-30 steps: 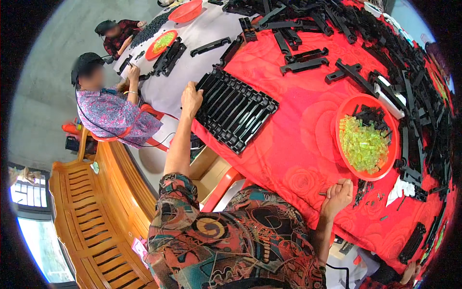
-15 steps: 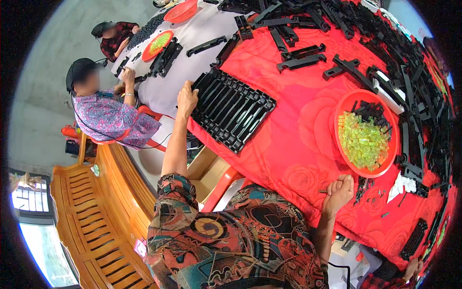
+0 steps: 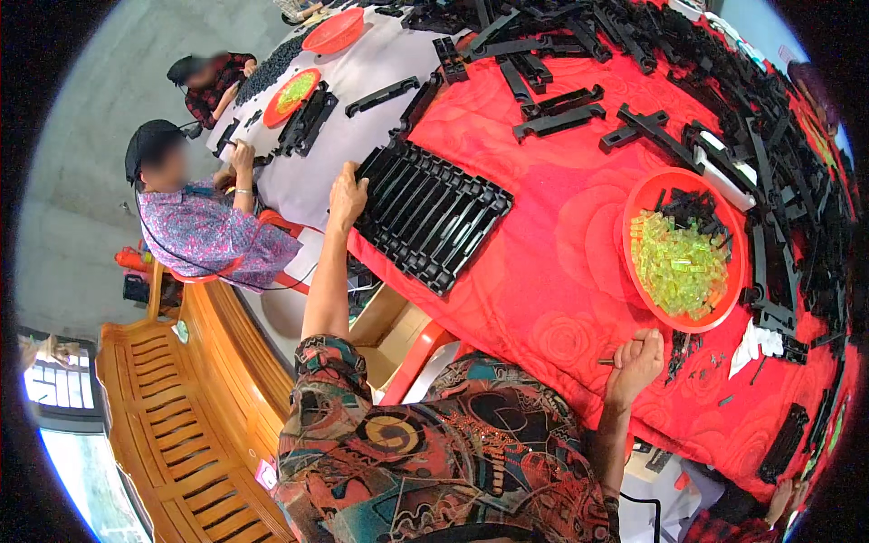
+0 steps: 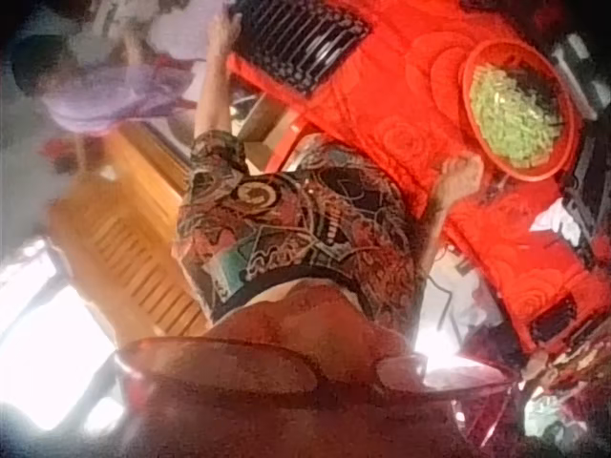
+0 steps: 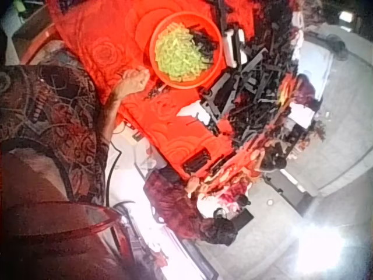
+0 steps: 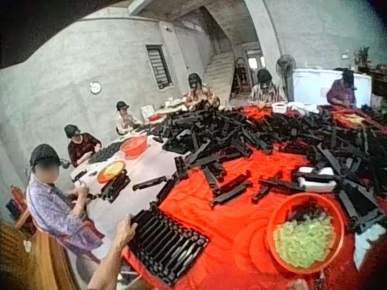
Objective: Assembling small plastic components on a table covered in a red cloth.
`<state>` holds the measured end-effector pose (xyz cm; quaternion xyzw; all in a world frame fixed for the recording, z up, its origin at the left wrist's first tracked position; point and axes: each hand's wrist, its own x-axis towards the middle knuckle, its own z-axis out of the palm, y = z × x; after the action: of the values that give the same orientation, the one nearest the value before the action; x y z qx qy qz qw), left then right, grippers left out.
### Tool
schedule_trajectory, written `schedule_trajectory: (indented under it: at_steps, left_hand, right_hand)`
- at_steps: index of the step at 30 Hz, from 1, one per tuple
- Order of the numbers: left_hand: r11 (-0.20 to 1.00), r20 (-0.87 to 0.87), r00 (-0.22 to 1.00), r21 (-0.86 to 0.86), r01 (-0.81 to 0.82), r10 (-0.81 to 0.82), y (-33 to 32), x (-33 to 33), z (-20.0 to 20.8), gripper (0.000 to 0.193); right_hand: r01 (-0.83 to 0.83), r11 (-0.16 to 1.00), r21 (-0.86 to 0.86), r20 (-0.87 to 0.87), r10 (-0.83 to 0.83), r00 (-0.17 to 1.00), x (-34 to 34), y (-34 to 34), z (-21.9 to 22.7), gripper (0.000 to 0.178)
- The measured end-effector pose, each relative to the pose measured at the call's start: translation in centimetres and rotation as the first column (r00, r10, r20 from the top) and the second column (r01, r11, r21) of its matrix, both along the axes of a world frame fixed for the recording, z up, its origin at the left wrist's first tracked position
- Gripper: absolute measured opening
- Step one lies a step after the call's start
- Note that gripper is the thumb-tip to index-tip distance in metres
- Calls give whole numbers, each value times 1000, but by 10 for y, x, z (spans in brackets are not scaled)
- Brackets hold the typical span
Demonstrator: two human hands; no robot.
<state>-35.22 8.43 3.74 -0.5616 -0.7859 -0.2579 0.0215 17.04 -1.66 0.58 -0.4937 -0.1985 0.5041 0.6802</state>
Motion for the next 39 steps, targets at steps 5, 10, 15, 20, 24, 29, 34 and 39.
schedule_trajectory:
  at_steps: [5,10,15,20,24,29,34,39]
  left_hand:
    - [991,-125,986,-56,-120,113,1,13,6,46]
    - [979,-320,935,176,-103,156,39,23,19,48]
    - [999,-464,886,34,16,2,114,55,47,33]
    - [964,-411,912,-239,-116,8,185,50,12,26]
    - [910,-380,925,-375,-175,21,207,40,-13,31]
    - [941,-448,891,-266,-210,72,211,41,-21,28]
    - [955,-552,833,-215,-202,52,215,43,-28,28]
    - [978,-632,774,-134,-158,38,222,38,-39,27]
  right_hand:
    - [8,1000,10,-18,-8,1000,0,1,-3,27]
    - [12,1000,-6,-10,-12,1000,1,0,-2,29]
    - [6,1000,-12,-6,-6,1000,0,-3,-1,28]
    - [25,1000,-7,8,-25,1000,-4,-12,-2,28]
    - [15,1000,-20,-4,-15,1000,-3,-16,-1,29]
    - [16,997,-69,-16,-18,1000,-2,-13,-1,30]
    - [-4,1000,-26,13,5,1000,-2,-14,-6,30]
    - [21,999,-34,-26,-22,999,-1,-16,-7,30]
